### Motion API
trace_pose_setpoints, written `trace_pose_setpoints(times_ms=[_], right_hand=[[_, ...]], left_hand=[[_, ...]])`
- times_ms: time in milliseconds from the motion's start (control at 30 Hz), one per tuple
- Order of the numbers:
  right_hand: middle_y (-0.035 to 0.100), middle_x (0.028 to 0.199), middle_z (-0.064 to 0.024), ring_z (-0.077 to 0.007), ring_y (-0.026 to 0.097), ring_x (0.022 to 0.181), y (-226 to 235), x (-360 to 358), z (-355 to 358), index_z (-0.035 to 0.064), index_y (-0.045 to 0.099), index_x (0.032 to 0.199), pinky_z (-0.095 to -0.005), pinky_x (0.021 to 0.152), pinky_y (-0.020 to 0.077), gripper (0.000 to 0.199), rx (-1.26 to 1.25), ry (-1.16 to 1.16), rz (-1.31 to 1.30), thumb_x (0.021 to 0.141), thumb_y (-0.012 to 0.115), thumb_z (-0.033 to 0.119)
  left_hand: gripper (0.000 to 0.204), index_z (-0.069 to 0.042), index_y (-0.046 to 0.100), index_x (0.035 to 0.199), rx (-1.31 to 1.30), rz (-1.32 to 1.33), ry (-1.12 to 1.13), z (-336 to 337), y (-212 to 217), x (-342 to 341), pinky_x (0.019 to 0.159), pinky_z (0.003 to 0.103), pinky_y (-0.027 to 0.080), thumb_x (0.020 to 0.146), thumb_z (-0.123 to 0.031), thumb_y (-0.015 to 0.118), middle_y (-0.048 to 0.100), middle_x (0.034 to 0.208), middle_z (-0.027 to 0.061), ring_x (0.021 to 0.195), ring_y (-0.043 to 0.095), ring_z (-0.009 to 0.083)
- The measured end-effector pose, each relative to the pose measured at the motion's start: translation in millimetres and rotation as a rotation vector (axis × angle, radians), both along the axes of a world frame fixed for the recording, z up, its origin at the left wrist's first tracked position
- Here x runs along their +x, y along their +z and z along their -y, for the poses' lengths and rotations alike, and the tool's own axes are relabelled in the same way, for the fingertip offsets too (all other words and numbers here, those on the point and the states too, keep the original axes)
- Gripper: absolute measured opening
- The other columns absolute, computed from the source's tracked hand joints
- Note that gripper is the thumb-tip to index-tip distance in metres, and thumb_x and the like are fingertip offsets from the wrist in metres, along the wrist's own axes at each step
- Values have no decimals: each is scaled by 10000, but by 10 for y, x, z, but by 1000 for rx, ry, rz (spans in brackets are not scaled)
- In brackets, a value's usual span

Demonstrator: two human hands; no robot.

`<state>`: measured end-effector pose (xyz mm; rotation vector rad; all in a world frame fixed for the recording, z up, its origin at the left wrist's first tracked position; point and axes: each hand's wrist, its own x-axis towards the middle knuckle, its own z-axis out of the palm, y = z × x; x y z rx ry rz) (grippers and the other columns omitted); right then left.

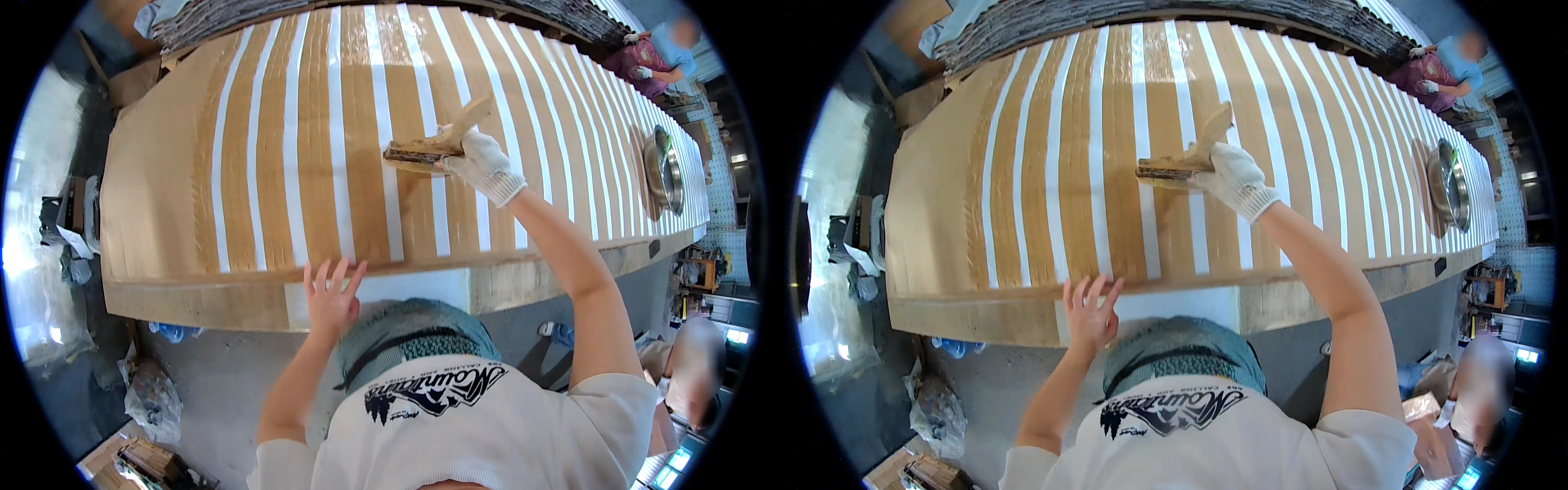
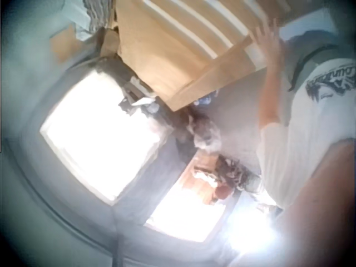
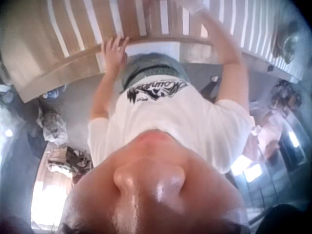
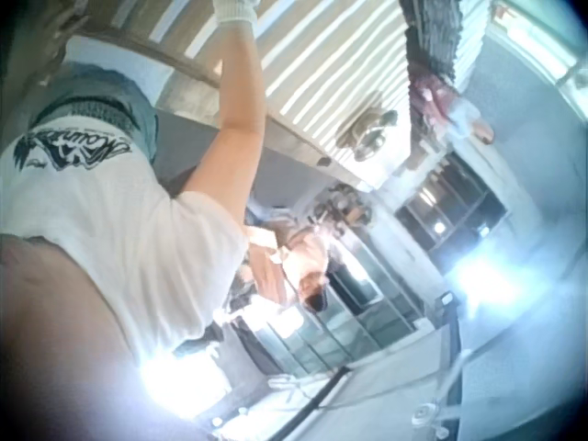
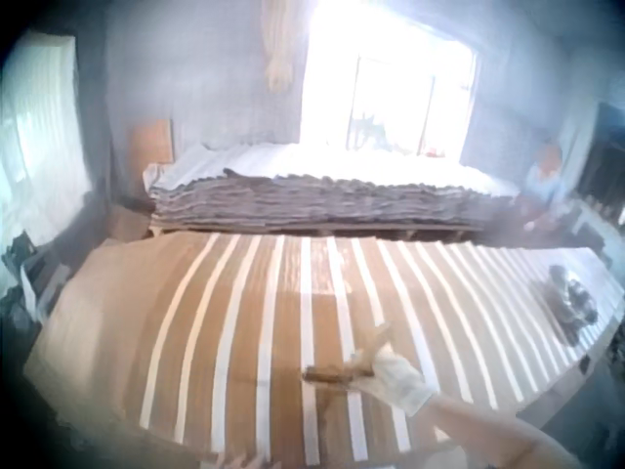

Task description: The person applies a liquid adhesive to a large, flat, striped surface using a brush. They repeatedly dip the brush into a metal bowl and spread the liquid in long strokes across the surface.

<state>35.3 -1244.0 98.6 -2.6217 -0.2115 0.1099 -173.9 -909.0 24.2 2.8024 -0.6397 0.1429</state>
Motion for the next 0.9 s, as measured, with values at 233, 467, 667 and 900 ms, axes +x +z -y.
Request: trace_pose_setpoints(times_ms=[233, 467, 667, 900], right_hand=[[703, 1045, -169, -366, 672, 1027, 52, 1643, -123, 50, 570, 1168, -457, 887, 539, 486, -220, -159, 92, 810, 804, 281], [721, 1065, -146, -352, 679, 1049, -234, 3429, 40, 114, 552, 1232, -439, 924, 535, 532, -251, -215, 140, 808, 817, 297], [713, 1081, -129, -338, 661, 1082, -594, 4511, 134, 106, 557, 1185, -448, 938, 491, 497, -298, -162, 310, 812, 809, 317], [700, 1088, -125, -331, 653, 1085, -656, 5180, 254, 102, 570, 1155, -439, 934, 489, 464, -294, -134, 383, 827, 798, 337]], left_hand=[[741, -339, 589, 1394, 51, 14, -9, -71, -270, 59, 1156, 639, 305, 678, -172, 688, 455, 1447, 10, 1316, 403, 315], [618, -363, 629, 1343, 110, -68, -12, -74, -242, 32, 1136, 658, 329, 736, -246, 642, 440, 1443, 5, 1335, 388, 309], [634, -439, 521, 1413, 194, -144, 50, -58, -563, -44, 1031, 614, 455, 853, -189, 683, 342, 1518, -31, 1397, 319, 296], [741, -422, 406, 1496, 296, -13, 17, -120, -794, -171, 1035, 544, 526, 906, -43, 646, 288, 1582, -2, 1372, 403, 343]])
